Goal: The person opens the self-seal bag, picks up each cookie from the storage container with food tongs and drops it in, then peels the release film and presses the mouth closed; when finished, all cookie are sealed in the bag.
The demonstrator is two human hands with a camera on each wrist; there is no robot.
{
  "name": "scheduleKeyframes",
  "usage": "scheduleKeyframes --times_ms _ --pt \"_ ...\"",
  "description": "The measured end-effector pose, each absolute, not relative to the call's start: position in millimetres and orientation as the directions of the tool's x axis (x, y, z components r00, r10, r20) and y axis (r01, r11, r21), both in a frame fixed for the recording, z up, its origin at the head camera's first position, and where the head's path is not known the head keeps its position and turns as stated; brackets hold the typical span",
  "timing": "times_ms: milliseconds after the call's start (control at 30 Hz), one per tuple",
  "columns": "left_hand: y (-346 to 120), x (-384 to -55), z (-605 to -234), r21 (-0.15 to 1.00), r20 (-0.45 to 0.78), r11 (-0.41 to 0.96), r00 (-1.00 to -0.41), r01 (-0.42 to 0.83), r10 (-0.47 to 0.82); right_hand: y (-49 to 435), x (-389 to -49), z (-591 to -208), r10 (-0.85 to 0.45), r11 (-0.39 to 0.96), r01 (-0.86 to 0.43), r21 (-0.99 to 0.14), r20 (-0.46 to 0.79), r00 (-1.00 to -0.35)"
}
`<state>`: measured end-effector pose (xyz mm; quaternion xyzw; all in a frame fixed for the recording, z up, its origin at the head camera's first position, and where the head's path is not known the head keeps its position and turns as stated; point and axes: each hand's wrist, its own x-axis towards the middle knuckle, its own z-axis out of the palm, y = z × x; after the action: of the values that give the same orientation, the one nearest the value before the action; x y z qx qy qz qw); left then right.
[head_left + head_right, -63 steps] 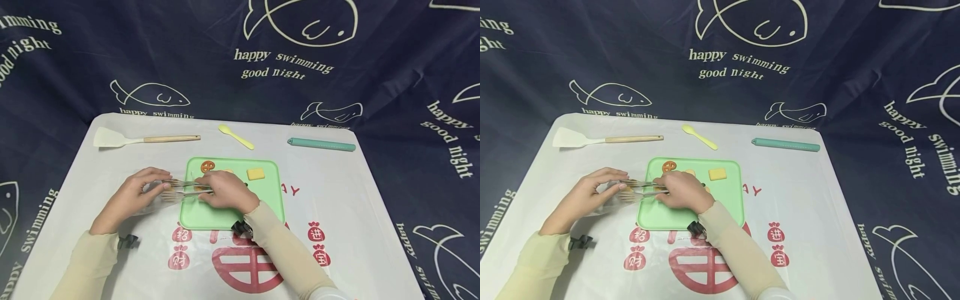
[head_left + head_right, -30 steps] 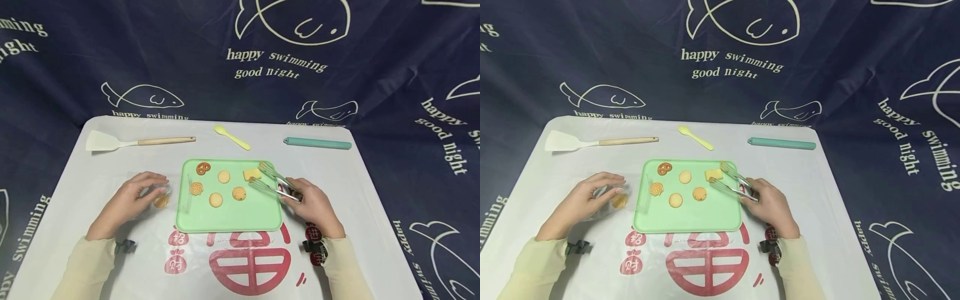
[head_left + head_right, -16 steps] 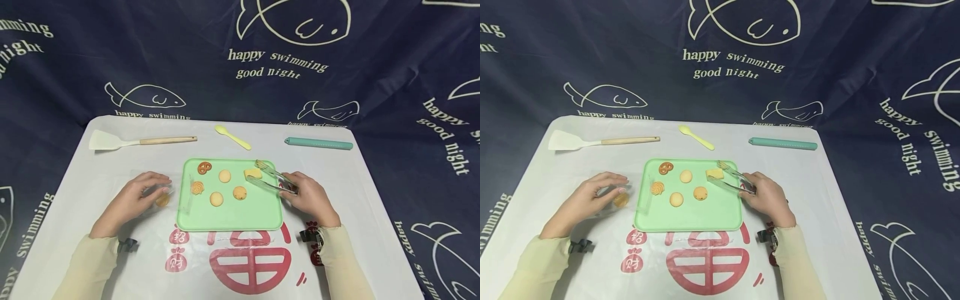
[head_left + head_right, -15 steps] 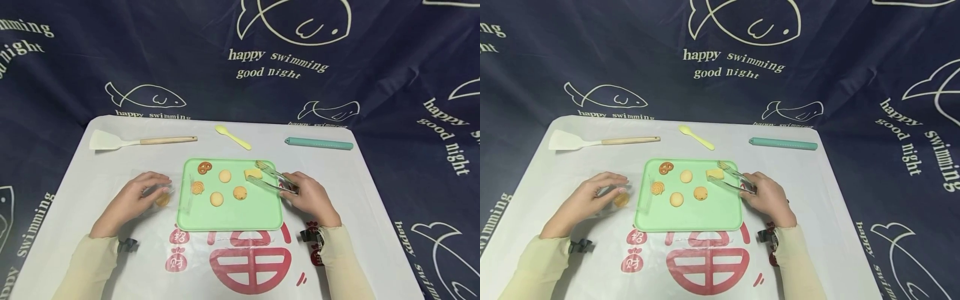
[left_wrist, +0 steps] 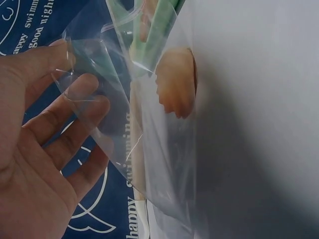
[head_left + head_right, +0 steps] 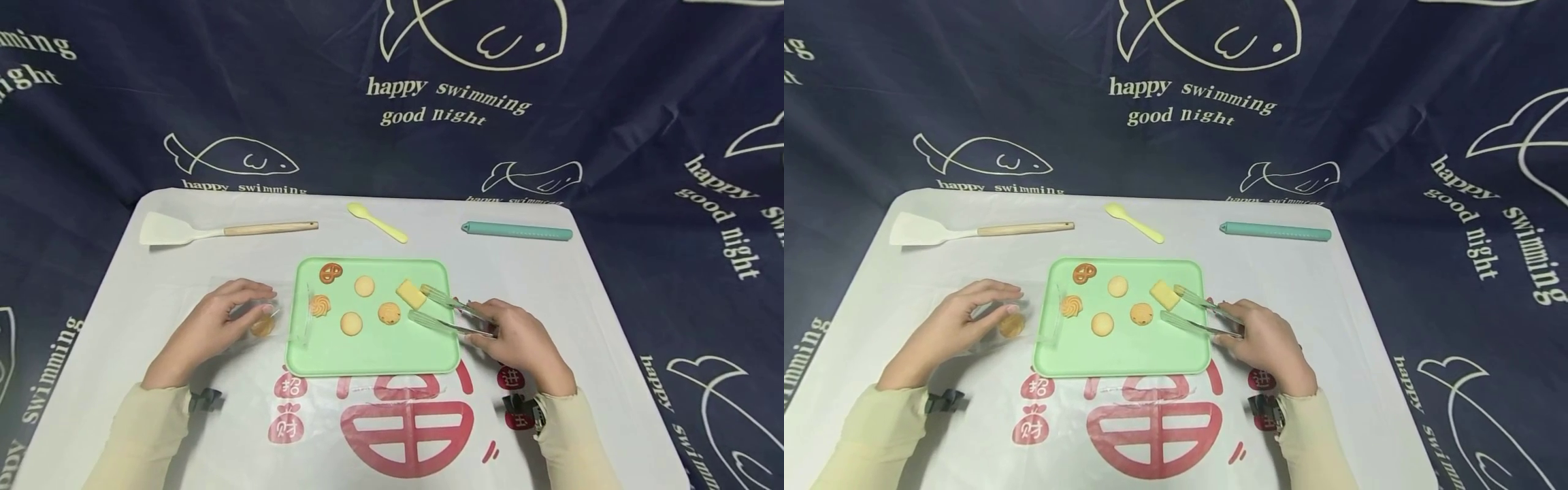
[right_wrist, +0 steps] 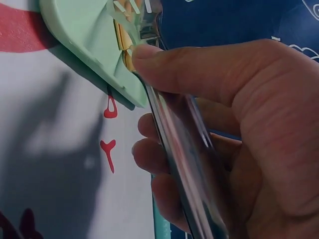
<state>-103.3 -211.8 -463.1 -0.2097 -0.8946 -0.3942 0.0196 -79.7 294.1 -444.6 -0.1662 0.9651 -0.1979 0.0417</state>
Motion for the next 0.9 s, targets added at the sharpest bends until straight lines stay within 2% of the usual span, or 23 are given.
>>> scheduleKeyframes --times_ms 267,467,900 --pt "-212.3 -101.0 -465.3 0.704 0.180 0.609 -0.921 0.366 0.346 290.8 -80.7 -450.9 -0.306 0.869 -0.294 -0.397 0.035 -0.951" --pt "-211.9 -102.9 -466.9 0.694 0.204 0.600 -0.908 0.397 0.365 282.0 -85.3 -457.9 -0.286 0.870 -0.293 -0.396 0.078 -0.955" --pt "-211.8 -103.0 -467.2 0.687 0.216 0.602 -0.905 0.407 0.366 277.8 -84.2 -460.8 -0.222 0.889 -0.239 -0.391 0.089 -0.971"
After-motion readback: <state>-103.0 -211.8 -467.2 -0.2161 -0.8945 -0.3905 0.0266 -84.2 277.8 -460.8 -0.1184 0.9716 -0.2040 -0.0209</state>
